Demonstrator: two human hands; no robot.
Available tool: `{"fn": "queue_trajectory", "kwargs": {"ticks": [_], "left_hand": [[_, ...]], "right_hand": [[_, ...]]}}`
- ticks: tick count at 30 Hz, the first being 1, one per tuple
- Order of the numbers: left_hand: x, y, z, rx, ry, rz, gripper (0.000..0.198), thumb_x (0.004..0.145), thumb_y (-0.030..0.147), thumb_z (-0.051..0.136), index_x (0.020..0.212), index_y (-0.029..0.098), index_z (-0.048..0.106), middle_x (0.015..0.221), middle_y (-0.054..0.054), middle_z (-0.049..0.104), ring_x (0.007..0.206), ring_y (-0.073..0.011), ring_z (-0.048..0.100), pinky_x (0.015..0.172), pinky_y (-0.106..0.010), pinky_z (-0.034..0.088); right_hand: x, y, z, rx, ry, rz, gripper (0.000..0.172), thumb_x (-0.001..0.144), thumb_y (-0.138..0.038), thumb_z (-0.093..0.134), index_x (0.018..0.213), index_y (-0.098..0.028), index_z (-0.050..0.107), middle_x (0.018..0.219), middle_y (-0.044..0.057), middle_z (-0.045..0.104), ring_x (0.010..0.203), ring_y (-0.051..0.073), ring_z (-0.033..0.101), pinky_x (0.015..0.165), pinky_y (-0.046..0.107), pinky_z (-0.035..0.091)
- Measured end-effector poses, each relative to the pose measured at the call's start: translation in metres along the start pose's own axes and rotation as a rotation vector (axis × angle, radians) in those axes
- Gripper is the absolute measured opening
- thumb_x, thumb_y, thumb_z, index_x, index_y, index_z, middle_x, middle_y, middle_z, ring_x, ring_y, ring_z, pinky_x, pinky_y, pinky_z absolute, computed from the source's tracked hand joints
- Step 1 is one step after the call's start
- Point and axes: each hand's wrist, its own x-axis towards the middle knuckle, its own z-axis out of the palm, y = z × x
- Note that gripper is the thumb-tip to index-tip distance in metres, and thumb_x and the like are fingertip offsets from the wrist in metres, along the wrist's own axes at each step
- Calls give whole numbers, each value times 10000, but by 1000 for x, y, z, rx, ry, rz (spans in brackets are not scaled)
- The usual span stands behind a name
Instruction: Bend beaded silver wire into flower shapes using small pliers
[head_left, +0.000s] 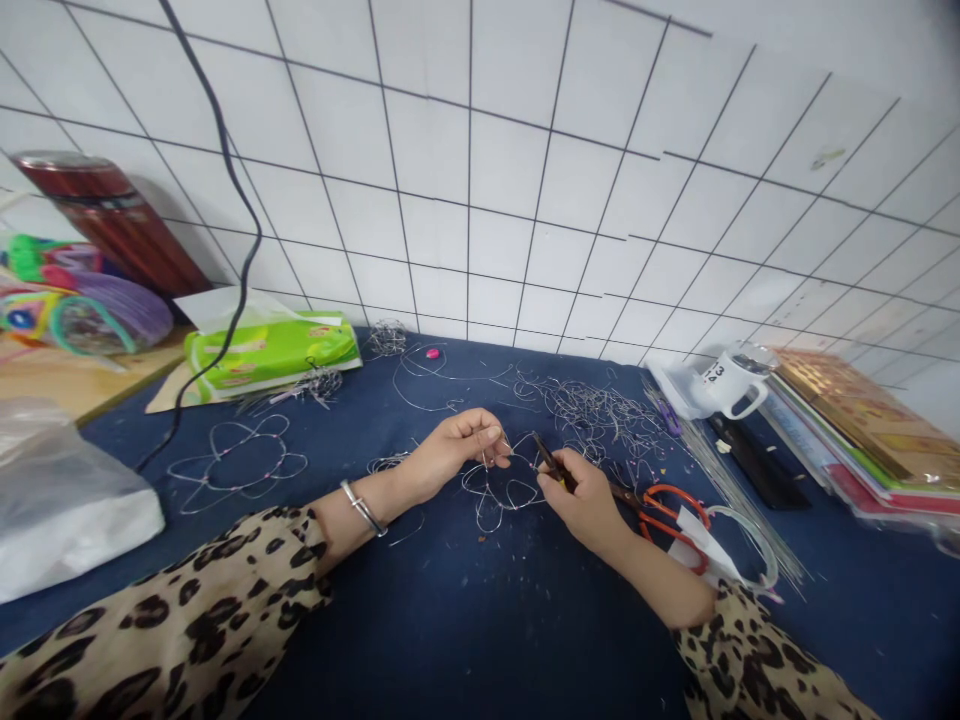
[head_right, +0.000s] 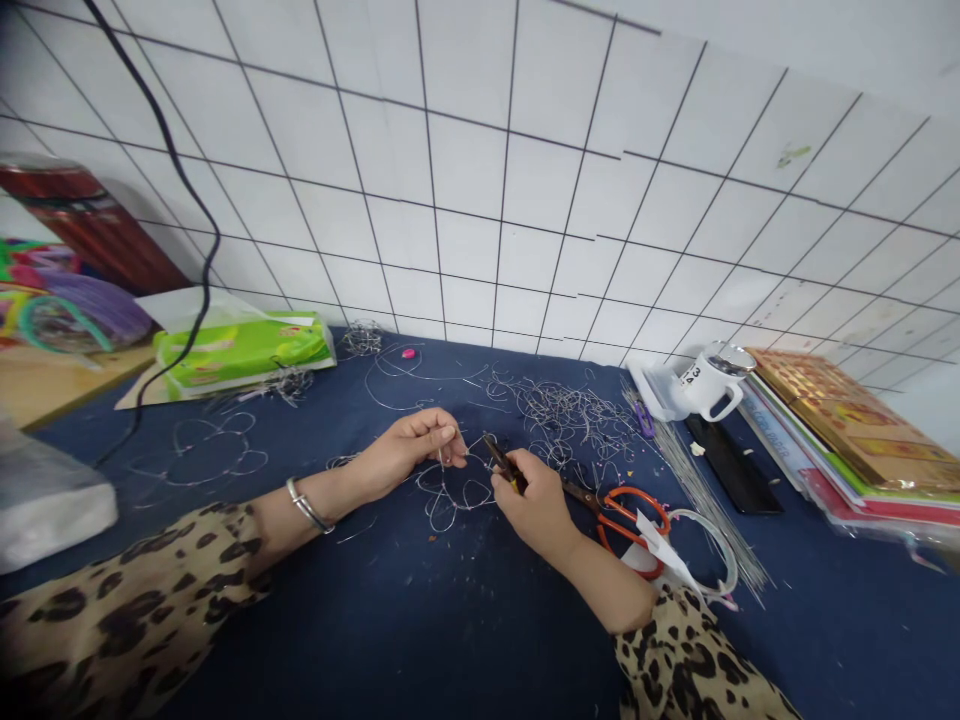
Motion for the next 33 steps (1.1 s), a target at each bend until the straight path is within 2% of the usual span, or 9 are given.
{"fn": "queue_trajectory", "kwargs": {"ticks": [15,19,25,30,33], "left_hand": [[4,2,-9,122,21,10,195,830,343,522,840,160,590,837,-51,653,748,-148,615,603,-247,444],[7,2,-18,218,34,-11,183,796,340,553,817,169,615,728,-37,652,695,-140,603,571,-230,436],[13,0,-34,412,-54,-69,160,774,336,556,757,188,616,614,-4,610,573,-132,571,491,-218,398],[14,9,-40,719,40,157,79,725,255,599,760,203,647,705,-5,613,632,-139,534,576,-235,384],[11,21,-38,765,21,225,91,723,240,606,790,200,655,746,-15,612,677,-151,535,633,-250,388]], "right_hand": [[0,2,3,-95,-20,2,84,780,-260,496,816,-201,542,717,-17,536,656,125,496,635,239,381],[1,1,6,-164,-48,-40,70,767,-256,509,802,-201,535,718,-13,527,655,127,486,627,242,374],[2,-1,9,-298,-119,-108,62,744,-233,536,798,-202,534,753,-4,525,717,142,479,661,256,369],[3,0,9,-282,-120,-102,71,752,-239,536,813,-204,529,762,-4,520,713,140,480,661,258,369],[3,1,9,-267,-108,-103,55,754,-236,532,798,-204,522,744,-7,513,700,138,481,649,255,367]]}}
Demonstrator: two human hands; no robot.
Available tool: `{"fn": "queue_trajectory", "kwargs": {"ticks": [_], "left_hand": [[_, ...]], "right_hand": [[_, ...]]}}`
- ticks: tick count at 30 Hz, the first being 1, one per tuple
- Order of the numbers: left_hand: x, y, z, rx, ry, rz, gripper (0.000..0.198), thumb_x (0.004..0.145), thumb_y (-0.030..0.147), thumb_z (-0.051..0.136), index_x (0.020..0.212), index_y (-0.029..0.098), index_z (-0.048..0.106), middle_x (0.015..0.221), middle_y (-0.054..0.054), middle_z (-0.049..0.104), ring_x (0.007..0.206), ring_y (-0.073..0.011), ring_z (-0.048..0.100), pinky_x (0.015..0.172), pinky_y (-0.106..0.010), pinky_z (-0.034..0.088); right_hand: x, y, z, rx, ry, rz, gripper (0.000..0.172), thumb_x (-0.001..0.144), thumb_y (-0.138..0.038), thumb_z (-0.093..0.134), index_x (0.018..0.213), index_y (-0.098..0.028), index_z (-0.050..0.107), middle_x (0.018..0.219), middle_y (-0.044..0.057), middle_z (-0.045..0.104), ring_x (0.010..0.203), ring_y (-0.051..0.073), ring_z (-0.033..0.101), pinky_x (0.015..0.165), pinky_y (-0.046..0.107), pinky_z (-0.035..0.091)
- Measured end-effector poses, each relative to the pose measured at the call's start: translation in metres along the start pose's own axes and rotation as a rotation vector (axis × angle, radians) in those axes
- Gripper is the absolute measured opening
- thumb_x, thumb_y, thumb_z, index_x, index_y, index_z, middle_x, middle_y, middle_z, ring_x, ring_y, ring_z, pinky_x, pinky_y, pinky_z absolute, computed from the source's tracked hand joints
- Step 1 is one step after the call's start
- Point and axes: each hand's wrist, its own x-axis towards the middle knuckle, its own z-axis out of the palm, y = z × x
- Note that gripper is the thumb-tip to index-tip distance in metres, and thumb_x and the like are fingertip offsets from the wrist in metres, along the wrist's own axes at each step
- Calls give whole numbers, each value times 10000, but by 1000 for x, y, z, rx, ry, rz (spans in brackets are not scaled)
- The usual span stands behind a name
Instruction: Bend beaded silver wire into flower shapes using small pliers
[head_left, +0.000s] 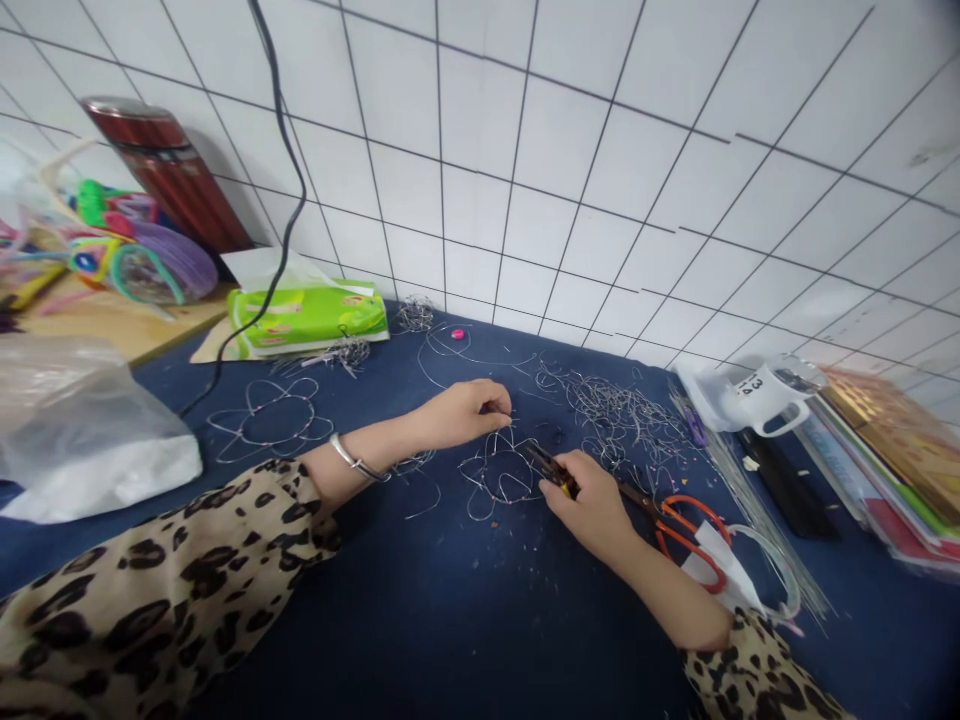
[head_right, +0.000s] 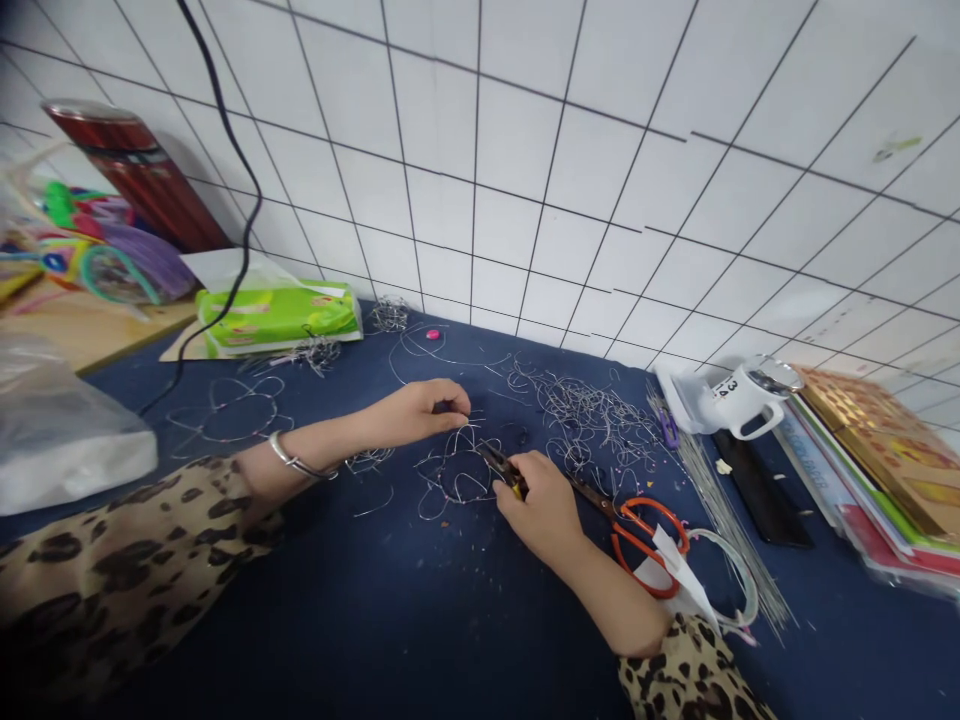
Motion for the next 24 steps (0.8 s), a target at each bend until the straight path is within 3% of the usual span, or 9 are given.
{"fn": "queue_trajectory", "kwargs": {"ticks": [2,4,6,9,12,19,24], "left_hand": [[-2,10,-4,-16,-41,44,131,733,256,611,845,205,655,825,-28,627,756,-174,552,708,-275,396],[-6,18,-7,-40,-171,106,228,742,280,616,963,227,639,1024,-48,620,945,-223,548,834,-324,377],[-11,22,-7,-18,-295,147,331,735,307,636,1061,258,608,1202,-56,555,1125,-266,473,956,-373,292],[-22,20,-6,14,-370,142,476,707,351,669,1162,276,554,1305,-70,483,1257,-301,345,1034,-413,164],[-32,12,-5,31,-388,118,571,688,386,681,1220,282,503,1345,-73,438,1297,-290,283,1060,-409,91],[-42,4,-2,-5,-326,100,666,643,437,705,1248,291,469,1373,-68,398,1305,-273,273,1070,-397,71],[-43,3,2,188,-323,130,686,700,500,632,1309,297,387,1412,-65,332,1325,-285,214,1068,-421,24]], "right_hand": [[0,0,0,-3,-3,-12,51,757,-235,526,798,-204,523,736,-7,508,698,139,481,644,254,368],[0,0,0,-19,-13,-24,49,762,-236,519,798,-204,526,731,-4,507,697,143,481,640,255,369],[1,0,0,-47,-24,-36,48,765,-239,516,796,-204,529,742,2,515,714,149,485,645,258,371],[2,0,0,-99,-46,-55,59,766,-240,517,809,-203,534,777,12,534,762,161,490,673,267,374],[3,1,2,-145,-75,-67,81,768,-237,516,835,-201,543,806,20,545,796,170,489,703,280,375],[4,1,4,-221,-99,-92,86,767,-225,520,842,-199,553,811,25,548,802,172,487,715,282,371],[3,2,5,-245,-89,-112,97,771,-231,520,856,-196,553,828,28,550,812,171,486,729,280,369]]}}
